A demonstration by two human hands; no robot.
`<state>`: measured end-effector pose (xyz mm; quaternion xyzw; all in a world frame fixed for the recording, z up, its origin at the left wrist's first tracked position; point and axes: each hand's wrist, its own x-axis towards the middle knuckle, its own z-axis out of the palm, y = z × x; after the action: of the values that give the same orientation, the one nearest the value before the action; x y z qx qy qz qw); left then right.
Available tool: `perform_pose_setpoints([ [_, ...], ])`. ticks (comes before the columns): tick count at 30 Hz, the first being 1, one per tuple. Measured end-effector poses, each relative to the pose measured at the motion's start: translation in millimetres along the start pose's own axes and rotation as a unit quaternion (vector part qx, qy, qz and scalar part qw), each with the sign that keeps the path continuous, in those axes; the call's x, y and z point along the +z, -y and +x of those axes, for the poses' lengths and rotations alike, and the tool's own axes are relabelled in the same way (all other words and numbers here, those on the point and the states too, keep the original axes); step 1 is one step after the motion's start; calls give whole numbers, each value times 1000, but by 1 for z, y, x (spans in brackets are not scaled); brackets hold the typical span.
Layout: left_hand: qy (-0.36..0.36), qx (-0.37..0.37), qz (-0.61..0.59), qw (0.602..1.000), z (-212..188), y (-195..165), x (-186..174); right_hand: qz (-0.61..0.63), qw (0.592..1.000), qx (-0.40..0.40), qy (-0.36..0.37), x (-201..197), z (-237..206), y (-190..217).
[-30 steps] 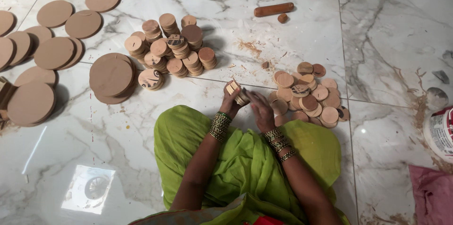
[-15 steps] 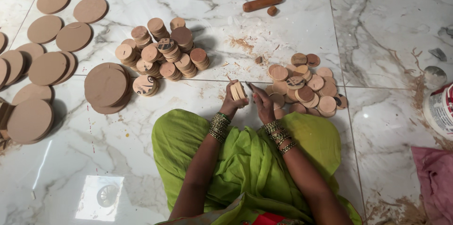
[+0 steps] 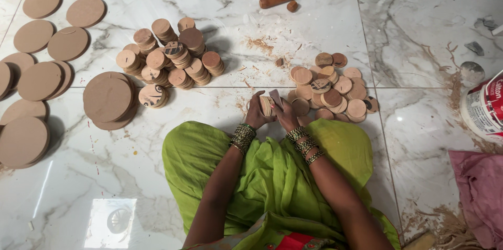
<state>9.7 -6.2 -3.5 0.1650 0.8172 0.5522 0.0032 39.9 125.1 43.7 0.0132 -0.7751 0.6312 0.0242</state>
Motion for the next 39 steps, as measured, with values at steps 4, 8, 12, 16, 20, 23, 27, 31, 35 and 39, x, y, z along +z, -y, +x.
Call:
perform_pose_setpoints([
  [4, 12, -29, -75, 997, 2, -3, -2, 125, 991, -1, -47, -3, 5, 3],
  [8, 7, -60, -220, 974, 4, 3, -3, 168, 980, 72, -84, -5, 3, 9],
  [12, -40, -18, -154, 987, 6, 8, -10, 102, 991, 7, -85, -4, 1, 14],
  [16, -78, -318, 128, 936, 2, 8, -27, 29, 988, 70, -138, -4, 1, 12],
  [20, -94, -365, 245, 893, 2, 1, -33, 14, 983, 88, -161, -6, 1, 12],
  [23, -30, -235, 296, 925, 3, -1, -23, -8, 986, 53, -156, -6, 0, 15],
  [27, 68, -4, 177, 982, 0, 3, -2, 64, 993, 33, -88, -3, -1, 19],
  [31, 83, -24, 130, 988, -2, 7, 4, 138, 990, 12, -36, 2, 1, 17],
  [35, -15, -64, 59, 996, 3, 8, 2, 206, 975, 32, -73, -3, 3, 12],
  [39, -5, -99, -56, 994, 7, 8, 2, 90, 991, 62, -81, -11, 1, 9],
])
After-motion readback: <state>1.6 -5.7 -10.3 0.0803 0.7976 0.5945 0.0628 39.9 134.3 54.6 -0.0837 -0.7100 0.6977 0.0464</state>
